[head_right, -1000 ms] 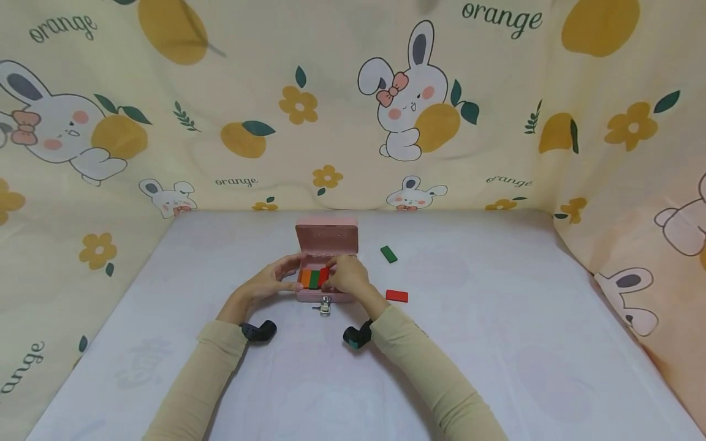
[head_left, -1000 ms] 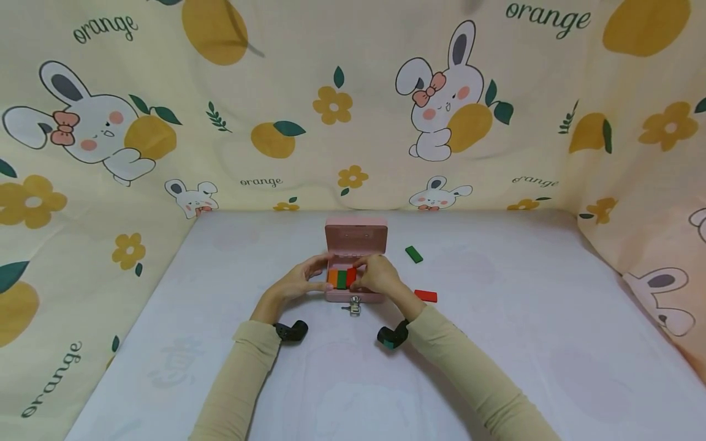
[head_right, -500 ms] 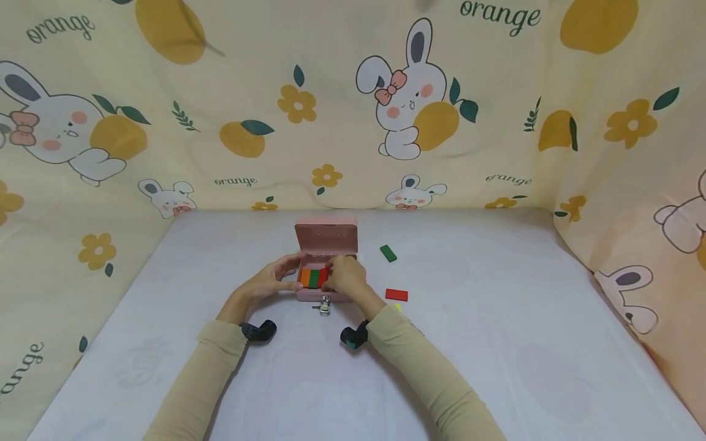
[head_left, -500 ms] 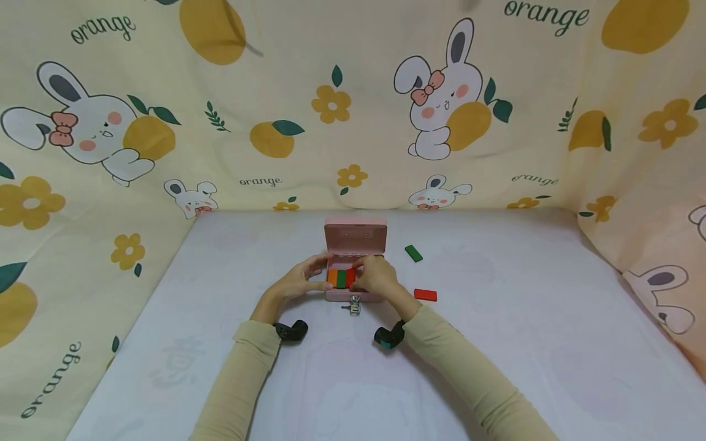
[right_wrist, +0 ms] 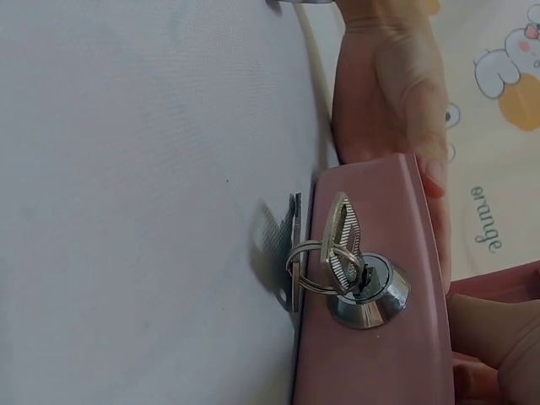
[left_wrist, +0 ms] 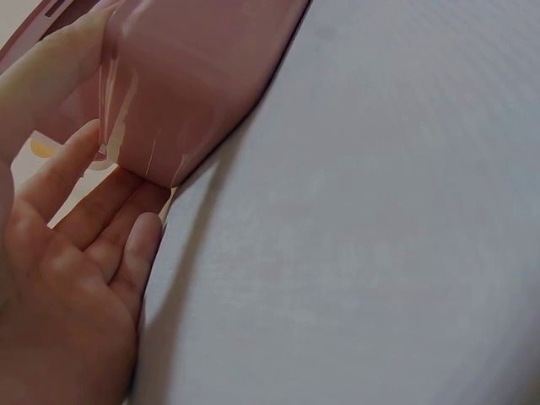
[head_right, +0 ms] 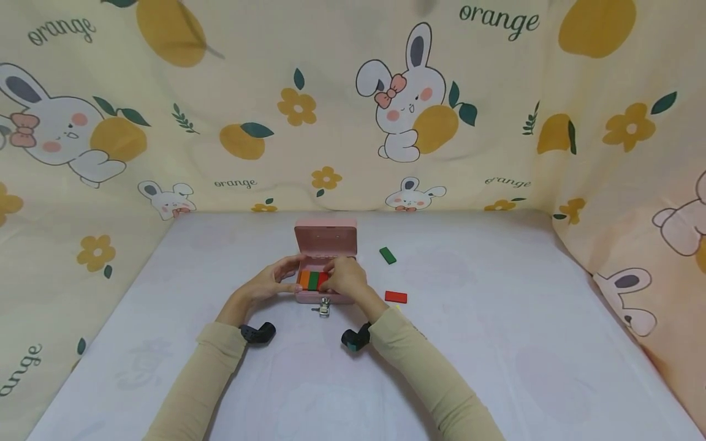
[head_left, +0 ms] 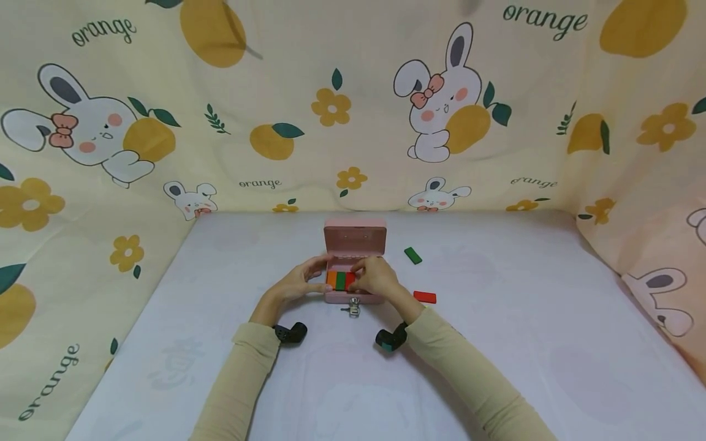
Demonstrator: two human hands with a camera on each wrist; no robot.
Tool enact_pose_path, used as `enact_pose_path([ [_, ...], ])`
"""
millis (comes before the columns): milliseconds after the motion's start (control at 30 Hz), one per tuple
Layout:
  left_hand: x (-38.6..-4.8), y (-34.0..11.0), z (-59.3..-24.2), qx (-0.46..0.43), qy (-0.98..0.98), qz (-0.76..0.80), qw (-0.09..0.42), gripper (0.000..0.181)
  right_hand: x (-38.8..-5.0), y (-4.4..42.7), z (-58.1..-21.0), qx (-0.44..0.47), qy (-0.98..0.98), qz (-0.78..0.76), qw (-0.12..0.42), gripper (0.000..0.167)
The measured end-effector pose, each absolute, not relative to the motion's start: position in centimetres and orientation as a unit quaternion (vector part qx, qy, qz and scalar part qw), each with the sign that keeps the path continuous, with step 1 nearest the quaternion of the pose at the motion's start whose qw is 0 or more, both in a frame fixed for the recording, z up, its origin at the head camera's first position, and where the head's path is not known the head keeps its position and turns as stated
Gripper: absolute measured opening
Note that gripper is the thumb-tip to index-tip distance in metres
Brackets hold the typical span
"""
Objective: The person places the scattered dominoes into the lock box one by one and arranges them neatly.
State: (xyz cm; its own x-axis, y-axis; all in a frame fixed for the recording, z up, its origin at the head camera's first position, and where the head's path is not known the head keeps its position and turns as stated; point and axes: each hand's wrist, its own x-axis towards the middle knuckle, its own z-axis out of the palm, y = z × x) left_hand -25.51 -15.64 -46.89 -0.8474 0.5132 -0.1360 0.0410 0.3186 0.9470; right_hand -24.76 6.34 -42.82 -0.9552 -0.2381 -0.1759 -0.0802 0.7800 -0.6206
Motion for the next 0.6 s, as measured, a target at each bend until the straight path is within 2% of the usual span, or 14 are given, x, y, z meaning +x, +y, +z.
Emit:
enact_pose_path([
  [367,-25.5,-15.4,-47.2,0.194,0.784,0.556,0.196,0.076,-24.2,7.5,-43.0,-0.155,0.907,-0.383,0.078,0.032],
  [600,-25.5,-15.5,-47.1,0.188,0.787,0.554,0.196,0.074,-23.5,8.2,-42.3,-0.159,0.9,-0.397,0.084,0.032],
])
